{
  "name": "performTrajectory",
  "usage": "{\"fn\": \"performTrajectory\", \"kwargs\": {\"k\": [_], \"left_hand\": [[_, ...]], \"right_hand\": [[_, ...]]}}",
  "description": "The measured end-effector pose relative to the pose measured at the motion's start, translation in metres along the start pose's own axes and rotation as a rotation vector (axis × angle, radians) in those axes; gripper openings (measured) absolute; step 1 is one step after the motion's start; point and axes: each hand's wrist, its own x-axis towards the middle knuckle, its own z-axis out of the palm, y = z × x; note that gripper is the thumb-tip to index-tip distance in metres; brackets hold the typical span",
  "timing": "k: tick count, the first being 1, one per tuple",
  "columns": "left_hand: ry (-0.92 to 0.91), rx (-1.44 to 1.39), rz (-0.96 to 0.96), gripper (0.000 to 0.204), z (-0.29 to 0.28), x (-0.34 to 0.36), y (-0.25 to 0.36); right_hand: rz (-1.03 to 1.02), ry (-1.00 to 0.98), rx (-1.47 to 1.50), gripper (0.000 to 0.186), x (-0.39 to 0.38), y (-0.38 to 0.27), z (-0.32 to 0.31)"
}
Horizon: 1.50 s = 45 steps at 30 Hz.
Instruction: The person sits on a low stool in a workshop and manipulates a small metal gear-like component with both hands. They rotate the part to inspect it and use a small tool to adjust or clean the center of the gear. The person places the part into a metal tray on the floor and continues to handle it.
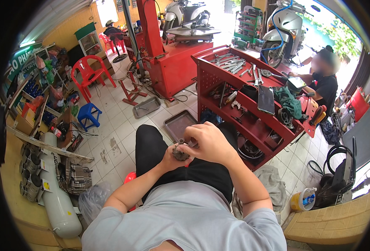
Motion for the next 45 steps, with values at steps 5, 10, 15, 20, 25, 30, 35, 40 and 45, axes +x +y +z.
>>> {"fn": "performTrajectory", "kwargs": {"k": [5, 10, 15, 20, 25, 30, 35, 40, 45], "left_hand": [[0.011, -0.01, -0.001, 0.032, 0.0, 0.001, 0.004], [0.004, -0.019, -0.005, 0.032, 0.0, 0.0, 0.002], [0.011, -0.041, -0.025, 0.032, 0.0, -0.001, 0.004], [0.02, -0.008, -0.021, 0.033, 0.001, 0.0, 0.003], [0.018, -0.001, -0.012, 0.034, 0.001, -0.002, -0.001], [0.021, 0.024, 0.013, 0.034, 0.0, 0.0, -0.003], [-0.03, 0.002, -0.026, 0.034, 0.0, 0.0, 0.004], [-0.026, 0.006, -0.037, 0.035, 0.0, -0.002, 0.002], [0.023, 0.028, -0.026, 0.036, 0.002, 0.0, 0.001]], "right_hand": [[-0.065, 0.058, 0.148, 0.023, 0.002, 0.0, 0.005], [-0.036, 0.046, 0.059, 0.021, 0.001, -0.001, 0.0], [-0.03, 0.06, 0.08, 0.02, 0.001, 0.001, 0.003], [-0.067, 0.076, 0.151, 0.019, 0.002, 0.005, 0.006], [0.006, -0.011, 0.038, 0.02, 0.0, 0.0, 0.0], [-0.109, 0.021, 0.156, 0.023, 0.002, 0.005, 0.006], [0.022, -0.037, 0.095, 0.024, 0.002, -0.003, -0.004], [-0.053, -0.032, 0.171, 0.026, -0.001, 0.01, 0.008], [0.055, -0.04, 0.066, 0.024, 0.0, -0.003, -0.006]]}}
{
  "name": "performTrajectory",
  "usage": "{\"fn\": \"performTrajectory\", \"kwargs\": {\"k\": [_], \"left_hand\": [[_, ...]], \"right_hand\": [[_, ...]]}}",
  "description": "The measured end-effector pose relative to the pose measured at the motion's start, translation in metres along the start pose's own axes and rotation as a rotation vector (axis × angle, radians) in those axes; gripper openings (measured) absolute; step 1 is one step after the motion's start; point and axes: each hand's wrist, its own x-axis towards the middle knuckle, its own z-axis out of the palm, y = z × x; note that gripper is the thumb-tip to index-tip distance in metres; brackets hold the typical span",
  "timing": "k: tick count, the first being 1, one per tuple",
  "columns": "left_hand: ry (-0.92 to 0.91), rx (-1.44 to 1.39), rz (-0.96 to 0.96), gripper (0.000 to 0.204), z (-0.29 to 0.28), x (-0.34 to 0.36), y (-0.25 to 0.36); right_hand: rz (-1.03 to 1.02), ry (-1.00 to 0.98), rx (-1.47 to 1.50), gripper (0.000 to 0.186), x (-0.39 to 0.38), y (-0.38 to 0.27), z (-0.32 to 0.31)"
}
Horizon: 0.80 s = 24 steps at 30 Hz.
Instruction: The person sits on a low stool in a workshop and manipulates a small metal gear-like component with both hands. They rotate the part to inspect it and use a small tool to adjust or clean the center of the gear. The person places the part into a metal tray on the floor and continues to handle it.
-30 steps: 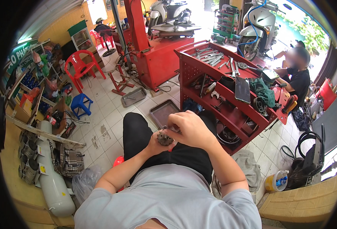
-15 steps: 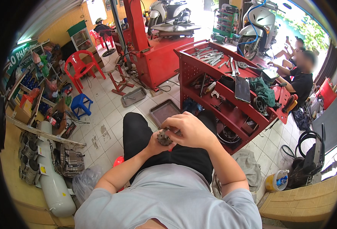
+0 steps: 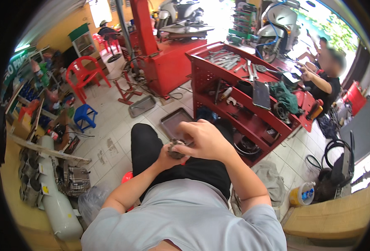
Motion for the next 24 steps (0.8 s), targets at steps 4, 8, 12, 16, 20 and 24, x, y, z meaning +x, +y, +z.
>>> {"fn": "performTrajectory", "kwargs": {"k": [4, 8, 12, 16, 20, 24], "left_hand": [[-0.023, -0.026, -0.03, 0.035, -0.004, -0.001, -0.01], [-0.028, 0.0, -0.048, 0.035, -0.004, -0.004, -0.012], [-0.031, -0.063, -0.017, 0.035, -0.002, 0.001, -0.004], [-0.02, -0.038, 0.011, 0.034, -0.001, -0.004, -0.021], [-0.054, -0.016, 0.001, 0.034, -0.001, 0.003, 0.0], [-0.06, 0.006, -0.036, 0.036, -0.004, -0.002, -0.006]], "right_hand": [[-0.169, 0.075, 0.117, 0.019, 0.003, 0.012, 0.013], [-0.067, 0.061, -0.013, 0.021, 0.003, 0.0, 0.003], [-0.184, 0.161, 0.133, 0.026, 0.004, 0.008, 0.015], [-0.081, 0.06, 0.015, 0.024, 0.002, 0.008, 0.009], [-0.167, 0.129, 0.075, 0.023, 0.001, 0.014, 0.017], [-0.05, 0.009, -0.029, 0.022, 0.002, 0.005, 0.007]]}}
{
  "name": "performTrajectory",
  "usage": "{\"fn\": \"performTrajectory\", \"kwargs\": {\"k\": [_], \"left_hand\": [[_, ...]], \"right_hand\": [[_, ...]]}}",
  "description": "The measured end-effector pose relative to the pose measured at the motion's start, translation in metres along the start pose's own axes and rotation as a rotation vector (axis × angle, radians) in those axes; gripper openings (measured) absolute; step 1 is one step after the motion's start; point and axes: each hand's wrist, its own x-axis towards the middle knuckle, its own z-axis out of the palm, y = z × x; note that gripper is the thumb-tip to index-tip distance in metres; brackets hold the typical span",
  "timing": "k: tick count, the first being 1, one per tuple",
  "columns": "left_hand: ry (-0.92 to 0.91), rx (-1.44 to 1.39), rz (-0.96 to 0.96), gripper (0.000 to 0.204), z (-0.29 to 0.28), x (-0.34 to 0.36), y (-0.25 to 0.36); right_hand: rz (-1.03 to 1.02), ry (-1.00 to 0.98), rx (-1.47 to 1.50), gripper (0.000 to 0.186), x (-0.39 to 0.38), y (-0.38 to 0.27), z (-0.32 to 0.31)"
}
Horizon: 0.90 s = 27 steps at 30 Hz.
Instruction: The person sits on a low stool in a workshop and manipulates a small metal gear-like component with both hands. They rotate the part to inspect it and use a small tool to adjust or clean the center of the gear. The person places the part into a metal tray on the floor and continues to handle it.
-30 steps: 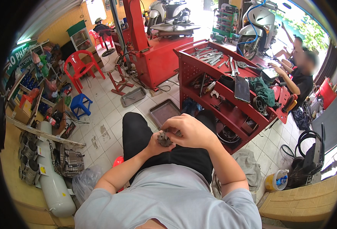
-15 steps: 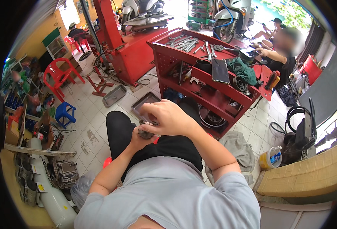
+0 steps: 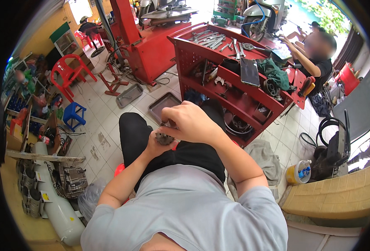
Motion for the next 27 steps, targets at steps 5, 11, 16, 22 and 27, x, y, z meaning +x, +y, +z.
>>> {"fn": "performTrajectory", "kwargs": {"k": [5, 11, 16, 22, 27], "left_hand": [[0.052, -0.035, 0.054, 0.036, 0.004, 0.003, -0.001], [0.034, 0.047, 0.088, 0.035, -0.001, 0.001, 0.004], [0.015, -0.053, 0.043, 0.034, 0.001, 0.002, 0.004], [0.046, -0.045, 0.051, 0.034, 0.002, 0.004, 0.009], [0.009, -0.068, -0.012, 0.033, 0.001, 0.001, 0.003]], "right_hand": [[-0.111, 0.081, 0.08, 0.02, -0.002, 0.007, 0.009], [0.027, 0.013, 0.017, 0.018, 0.0, -0.005, -0.002], [-0.112, 0.074, 0.142, 0.017, 0.001, 0.001, 0.007], [-0.029, 0.097, 0.096, 0.017, 0.001, -0.006, 0.0], [-0.003, 0.024, 0.053, 0.019, -0.001, 0.001, 0.002]]}}
